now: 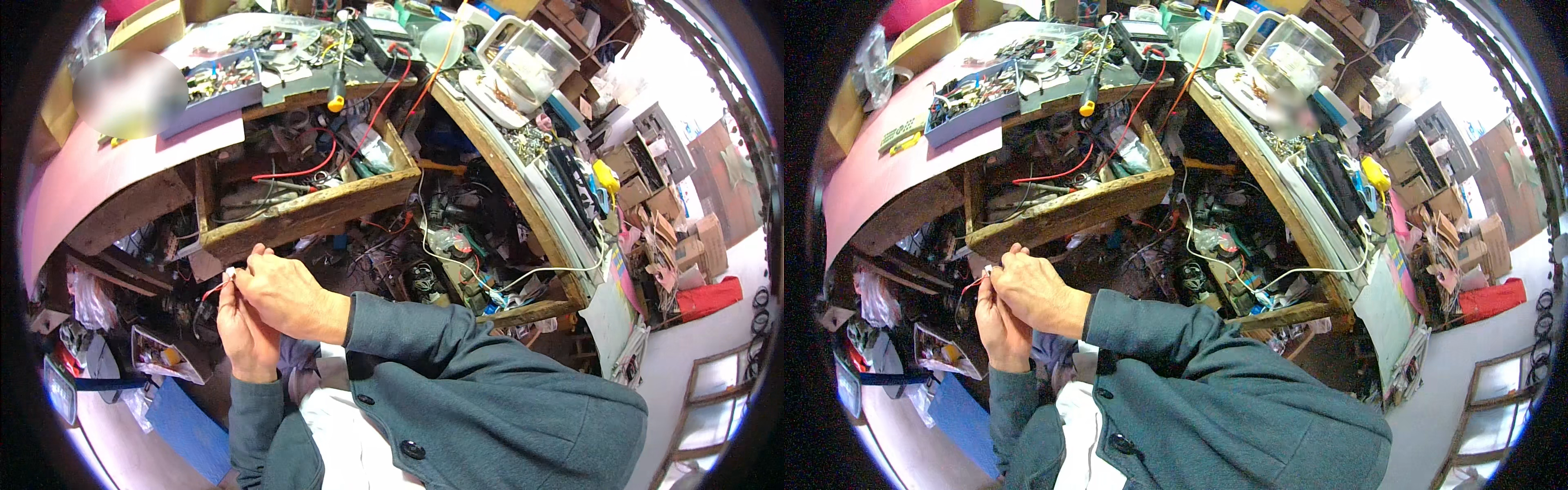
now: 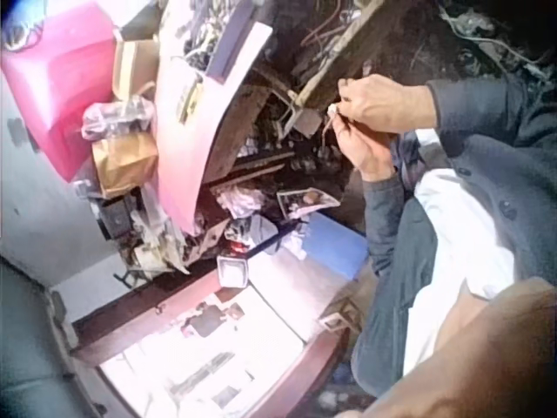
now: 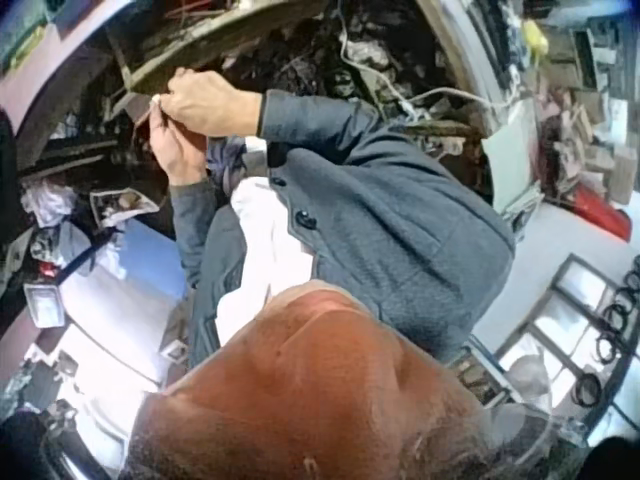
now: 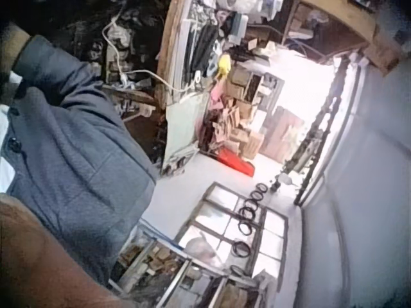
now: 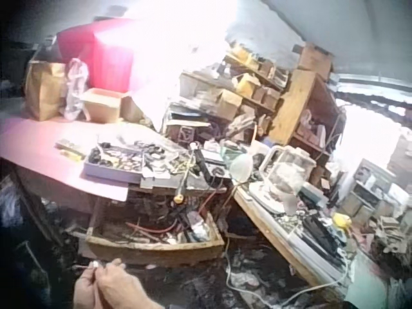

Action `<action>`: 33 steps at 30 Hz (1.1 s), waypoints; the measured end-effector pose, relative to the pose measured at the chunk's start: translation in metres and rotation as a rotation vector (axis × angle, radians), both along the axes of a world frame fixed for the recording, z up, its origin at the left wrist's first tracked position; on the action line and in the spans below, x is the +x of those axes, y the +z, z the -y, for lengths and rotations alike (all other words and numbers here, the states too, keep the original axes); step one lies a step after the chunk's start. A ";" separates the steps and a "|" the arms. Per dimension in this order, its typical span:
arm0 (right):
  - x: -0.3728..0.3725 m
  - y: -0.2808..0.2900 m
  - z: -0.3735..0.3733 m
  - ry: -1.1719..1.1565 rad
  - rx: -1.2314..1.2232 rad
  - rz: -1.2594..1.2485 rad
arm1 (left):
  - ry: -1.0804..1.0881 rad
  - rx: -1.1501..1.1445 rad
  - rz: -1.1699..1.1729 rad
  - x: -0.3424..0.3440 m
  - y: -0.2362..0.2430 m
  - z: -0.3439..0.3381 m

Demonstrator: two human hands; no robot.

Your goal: The person picks small electronic components from a tray and tests them using multimeter probes. They repeatedly connect the probes to the component terminals, observe the readings, and place the components back into the tray. The person continues this process with several different components throughout the clip.

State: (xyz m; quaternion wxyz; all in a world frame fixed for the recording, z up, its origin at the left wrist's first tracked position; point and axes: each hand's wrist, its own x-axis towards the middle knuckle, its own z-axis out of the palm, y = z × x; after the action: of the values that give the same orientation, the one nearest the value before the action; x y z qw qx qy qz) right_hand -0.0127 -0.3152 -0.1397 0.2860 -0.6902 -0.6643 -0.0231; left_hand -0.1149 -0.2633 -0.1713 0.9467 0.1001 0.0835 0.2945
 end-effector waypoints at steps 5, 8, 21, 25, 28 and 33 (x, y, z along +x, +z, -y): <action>0.010 -0.002 0.005 -0.010 0.047 -0.152 | 0.079 -0.014 -0.034 0.006 -0.001 0.003; 0.012 0.001 0.010 -0.028 0.077 -0.192 | 0.091 -0.040 0.009 0.010 -0.002 0.005; 0.043 0.003 0.036 0.032 0.121 -0.533 | 0.019 0.056 0.094 0.028 -0.003 0.015; 0.060 0.013 0.052 -0.033 0.139 -0.714 | 0.036 0.047 0.096 0.034 -0.004 0.014; 0.110 0.060 0.074 -0.202 0.228 -0.271 | 0.097 0.088 -0.076 0.021 0.003 0.013; 0.234 0.117 0.134 -0.887 0.149 0.576 | 0.168 0.111 -0.222 0.002 -0.011 -0.013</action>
State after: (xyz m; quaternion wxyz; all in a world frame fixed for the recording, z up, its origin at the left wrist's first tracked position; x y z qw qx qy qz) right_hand 0.2210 -0.4496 -0.0227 0.1031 -0.8482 -0.3571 -0.3773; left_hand -0.1133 -0.2507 -0.1827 0.8968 0.1767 0.1792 0.3638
